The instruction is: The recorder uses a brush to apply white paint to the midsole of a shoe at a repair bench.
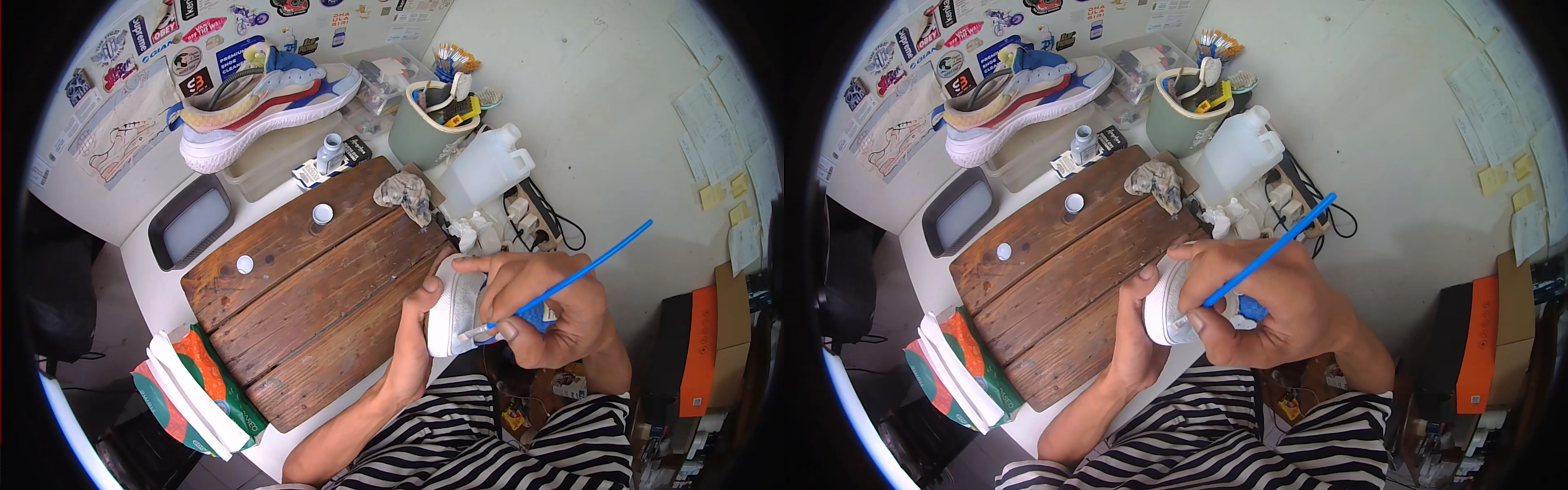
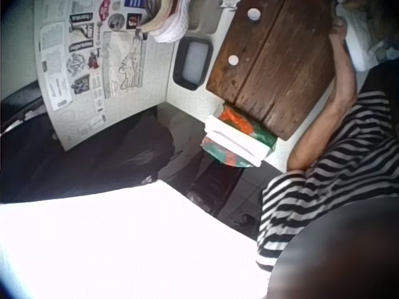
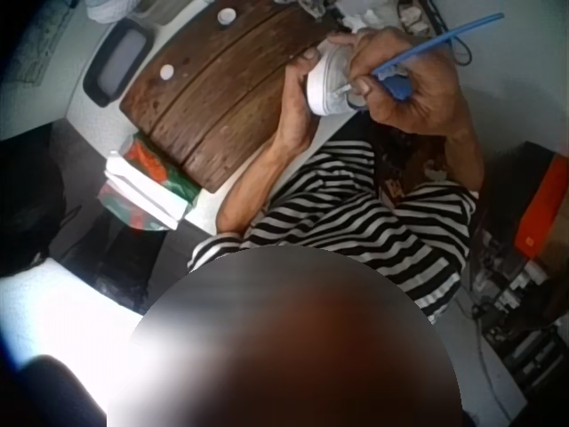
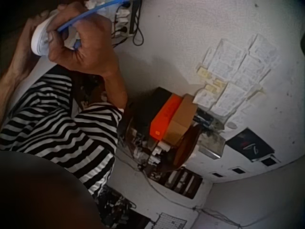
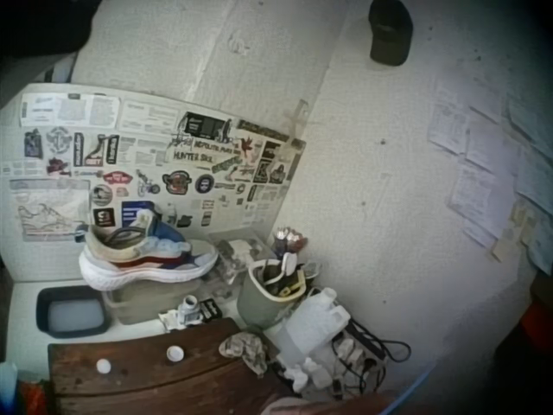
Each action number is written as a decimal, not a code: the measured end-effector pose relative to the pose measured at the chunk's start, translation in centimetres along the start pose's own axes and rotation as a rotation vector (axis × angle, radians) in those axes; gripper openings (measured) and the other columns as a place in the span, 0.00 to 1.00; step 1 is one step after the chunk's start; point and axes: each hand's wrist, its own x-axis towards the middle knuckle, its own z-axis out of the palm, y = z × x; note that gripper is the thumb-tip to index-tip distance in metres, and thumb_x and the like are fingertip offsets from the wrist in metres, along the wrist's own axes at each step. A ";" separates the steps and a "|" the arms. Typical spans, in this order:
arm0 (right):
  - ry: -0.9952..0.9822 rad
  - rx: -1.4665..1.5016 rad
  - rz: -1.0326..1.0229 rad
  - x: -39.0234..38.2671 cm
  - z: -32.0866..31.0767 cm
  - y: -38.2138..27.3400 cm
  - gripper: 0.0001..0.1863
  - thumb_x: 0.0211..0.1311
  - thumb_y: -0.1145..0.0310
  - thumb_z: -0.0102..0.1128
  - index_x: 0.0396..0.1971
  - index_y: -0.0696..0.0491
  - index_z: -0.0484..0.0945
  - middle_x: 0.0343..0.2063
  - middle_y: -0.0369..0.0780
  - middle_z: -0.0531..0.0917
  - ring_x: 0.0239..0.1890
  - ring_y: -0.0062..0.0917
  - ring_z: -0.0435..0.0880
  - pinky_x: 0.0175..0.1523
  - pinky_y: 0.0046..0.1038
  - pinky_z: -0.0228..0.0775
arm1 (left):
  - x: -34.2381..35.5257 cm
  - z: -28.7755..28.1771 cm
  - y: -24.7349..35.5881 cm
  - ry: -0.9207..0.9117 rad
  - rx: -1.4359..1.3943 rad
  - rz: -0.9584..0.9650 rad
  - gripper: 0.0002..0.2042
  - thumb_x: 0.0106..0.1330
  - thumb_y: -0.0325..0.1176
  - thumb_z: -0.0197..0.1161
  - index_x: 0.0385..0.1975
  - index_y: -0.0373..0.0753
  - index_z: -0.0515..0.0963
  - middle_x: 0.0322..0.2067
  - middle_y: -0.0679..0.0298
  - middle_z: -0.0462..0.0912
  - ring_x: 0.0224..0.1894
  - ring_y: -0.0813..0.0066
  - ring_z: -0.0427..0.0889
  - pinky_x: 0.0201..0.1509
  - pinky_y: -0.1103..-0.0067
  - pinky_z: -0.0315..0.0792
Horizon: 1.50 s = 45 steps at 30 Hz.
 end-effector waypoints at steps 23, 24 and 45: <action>0.093 0.037 0.047 -0.2 0.4 0.1 0.04 0.54 0.80 0.64 0.31 0.58 0.80 0.26 0.39 0.84 0.25 0.29 0.85 0.58 0.45 0.80 | -0.3 -0.1 0.1 -0.042 0.008 -0.038 0.36 0.71 0.62 0.43 0.61 0.34 0.71 0.53 0.53 0.82 0.54 0.65 0.82 0.63 0.69 0.72; 0.094 0.037 0.048 -0.1 0.3 0.1 0.04 0.54 0.80 0.64 0.31 0.58 0.80 0.26 0.39 0.84 0.25 0.29 0.85 0.58 0.45 0.80 | -0.3 -0.2 0.1 -0.048 -0.003 -0.045 0.36 0.71 0.62 0.44 0.61 0.34 0.71 0.53 0.52 0.82 0.55 0.65 0.82 0.64 0.69 0.71; 0.005 -0.070 -0.004 0.0 0.7 -0.5 0.03 0.56 0.80 0.59 0.29 0.57 0.77 0.21 0.39 0.83 0.24 0.25 0.83 0.56 0.56 0.77 | -0.7 1.0 1.3 -0.007 0.027 -0.002 0.35 0.70 0.63 0.46 0.61 0.35 0.71 0.51 0.56 0.82 0.53 0.68 0.82 0.57 0.72 0.74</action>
